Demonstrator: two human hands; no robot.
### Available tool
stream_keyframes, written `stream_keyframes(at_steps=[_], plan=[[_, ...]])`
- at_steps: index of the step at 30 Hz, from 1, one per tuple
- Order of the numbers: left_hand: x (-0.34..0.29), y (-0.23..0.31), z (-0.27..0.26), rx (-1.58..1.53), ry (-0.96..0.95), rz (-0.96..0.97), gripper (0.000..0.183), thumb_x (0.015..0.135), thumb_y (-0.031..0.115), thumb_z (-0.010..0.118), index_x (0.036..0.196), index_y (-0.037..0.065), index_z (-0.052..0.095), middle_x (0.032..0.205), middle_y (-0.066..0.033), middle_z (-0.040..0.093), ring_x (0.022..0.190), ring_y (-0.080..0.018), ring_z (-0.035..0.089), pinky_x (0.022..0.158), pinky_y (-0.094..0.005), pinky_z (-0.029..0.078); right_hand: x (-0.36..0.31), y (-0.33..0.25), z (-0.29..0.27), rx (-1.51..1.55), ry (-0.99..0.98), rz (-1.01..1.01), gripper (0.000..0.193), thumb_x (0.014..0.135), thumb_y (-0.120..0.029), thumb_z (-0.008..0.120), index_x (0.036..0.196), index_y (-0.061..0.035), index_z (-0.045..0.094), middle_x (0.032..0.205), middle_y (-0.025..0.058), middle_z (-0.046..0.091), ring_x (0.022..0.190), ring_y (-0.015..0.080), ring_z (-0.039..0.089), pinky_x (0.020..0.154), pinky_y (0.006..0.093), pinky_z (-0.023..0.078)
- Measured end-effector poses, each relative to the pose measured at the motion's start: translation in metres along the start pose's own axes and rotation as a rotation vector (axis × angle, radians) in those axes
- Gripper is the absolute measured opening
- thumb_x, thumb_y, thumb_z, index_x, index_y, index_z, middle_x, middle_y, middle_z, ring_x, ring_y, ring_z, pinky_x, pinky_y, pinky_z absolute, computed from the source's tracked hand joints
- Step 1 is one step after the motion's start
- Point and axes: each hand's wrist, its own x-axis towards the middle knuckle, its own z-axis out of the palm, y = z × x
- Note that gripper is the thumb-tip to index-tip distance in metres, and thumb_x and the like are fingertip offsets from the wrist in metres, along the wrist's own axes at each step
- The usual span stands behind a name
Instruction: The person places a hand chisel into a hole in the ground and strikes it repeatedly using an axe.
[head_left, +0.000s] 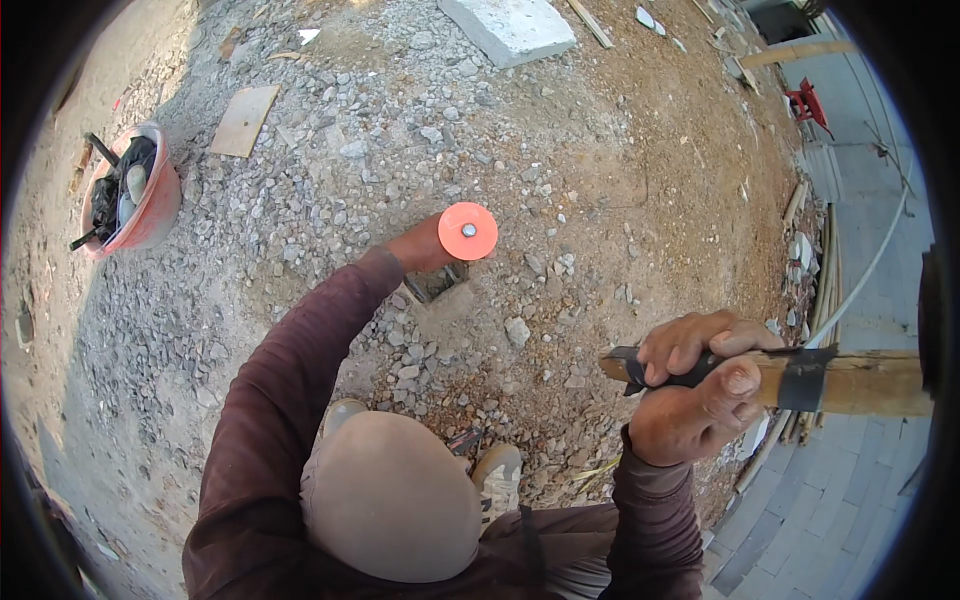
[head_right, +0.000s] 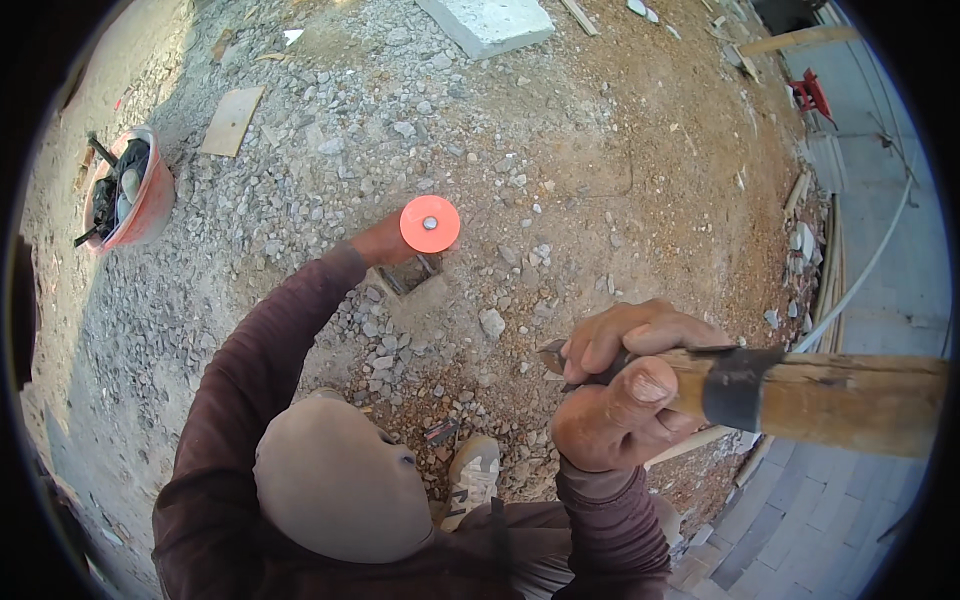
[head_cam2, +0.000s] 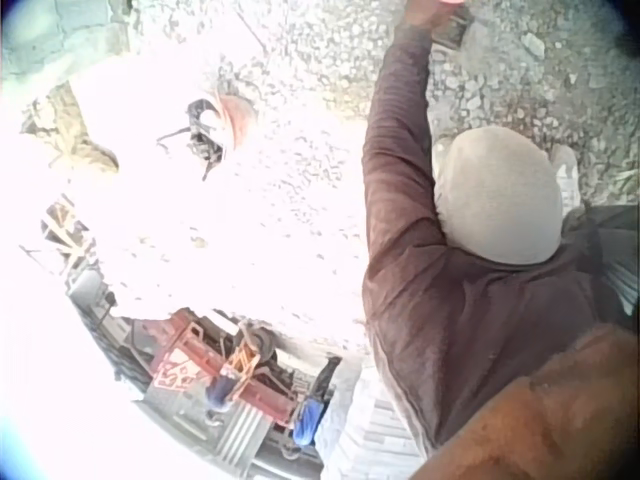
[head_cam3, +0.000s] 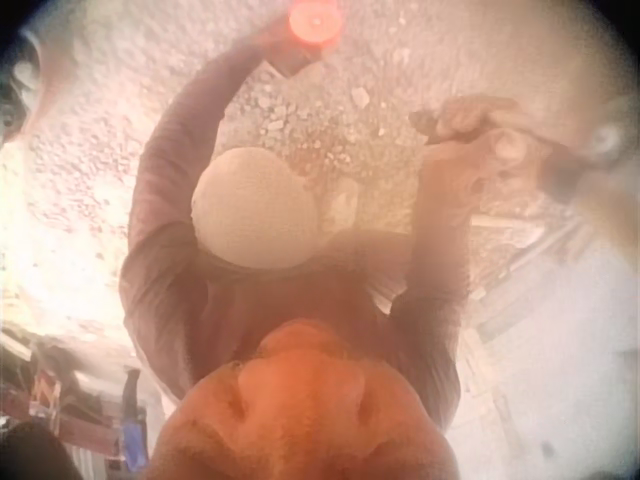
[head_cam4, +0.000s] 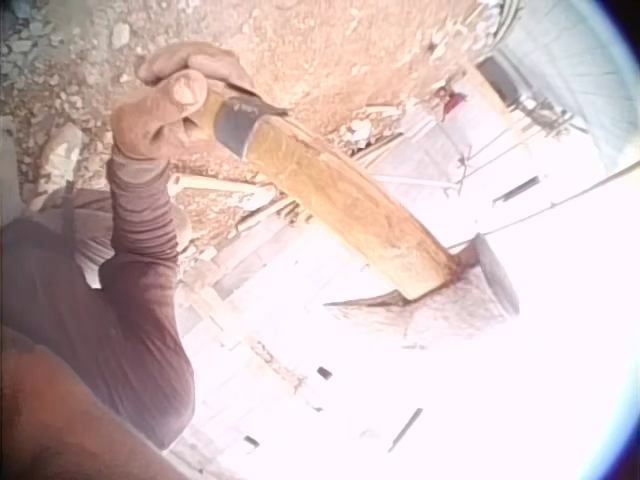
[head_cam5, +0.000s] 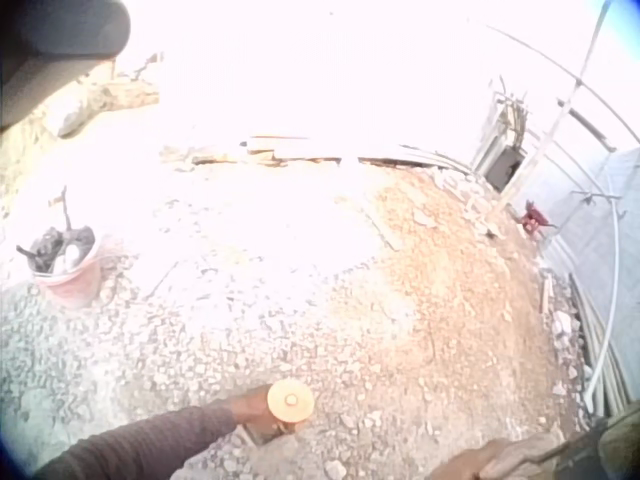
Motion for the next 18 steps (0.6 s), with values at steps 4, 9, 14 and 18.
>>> stream_keyframes(at_steps=[4, 9, 14, 18], plan=[[0.012, 0.007, 0.009, 0.019, -0.085, 0.032, 0.037, 0.089, 0.021, 0.064, 0.122, 0.006, 0.055, 0.119, -0.0116, 0.06, 0.11, -0.0236, 0.056, 0.096, -0.0366, 0.044, -0.075, 0.091, -0.034, -1.006, -0.722, 0.672, 0.031, 0.093, -0.026, 0.06, 0.102, 0.0023, 0.056, 0.078, 0.0204, 0.062, 0.069, 0.0339, 0.063, 0.064, 0.0404, 0.049], [-0.004, 0.014, 0.013, -0.003, 0.228, 0.075, 0.028, 0.092, 0.016, 0.063, 0.116, 0.004, 0.06, 0.106, -0.007, 0.063, 0.097, -0.0192, 0.059, 0.087, -0.0332, 0.047, -0.074, 0.059, -0.042, -0.663, -0.572, 0.819, 0.027, 0.093, -0.023, 0.06, 0.103, 0.0019, 0.06, 0.081, 0.0221, 0.064, 0.073, 0.0374, 0.063, 0.065, 0.0412, 0.048], [0.011, 0.091, -0.018, -0.316, 0.092, -0.026, 0.026, 0.092, 0.012, 0.061, 0.117, 0.005, 0.062, 0.099, -0.0031, 0.062, 0.082, -0.0122, 0.058, 0.074, -0.0284, 0.049, -0.058, 0.011, -0.06, -0.572, -0.371, 1.029, 0.02, 0.091, -0.015, 0.063, 0.1, 0.0014, 0.058, 0.073, 0.0133, 0.06, 0.065, 0.0185, 0.057, 0.062, 0.0331, 0.045], [-0.012, 0.046, 0.001, 0.132, 0.169, 0.261, 0.027, 0.09, 0.007, 0.062, 0.117, 0.009, 0.064, 0.102, -0.0014, 0.064, 0.082, -0.011, 0.057, 0.074, -0.0283, 0.049, -0.071, 0.014, -0.066, -0.522, -0.303, 0.975, 0.02, 0.092, -0.016, 0.064, 0.099, 0.0007, 0.059, 0.069, 0.0095, 0.058, 0.061, 0.0131, 0.051, 0.059, 0.0309, 0.044]])
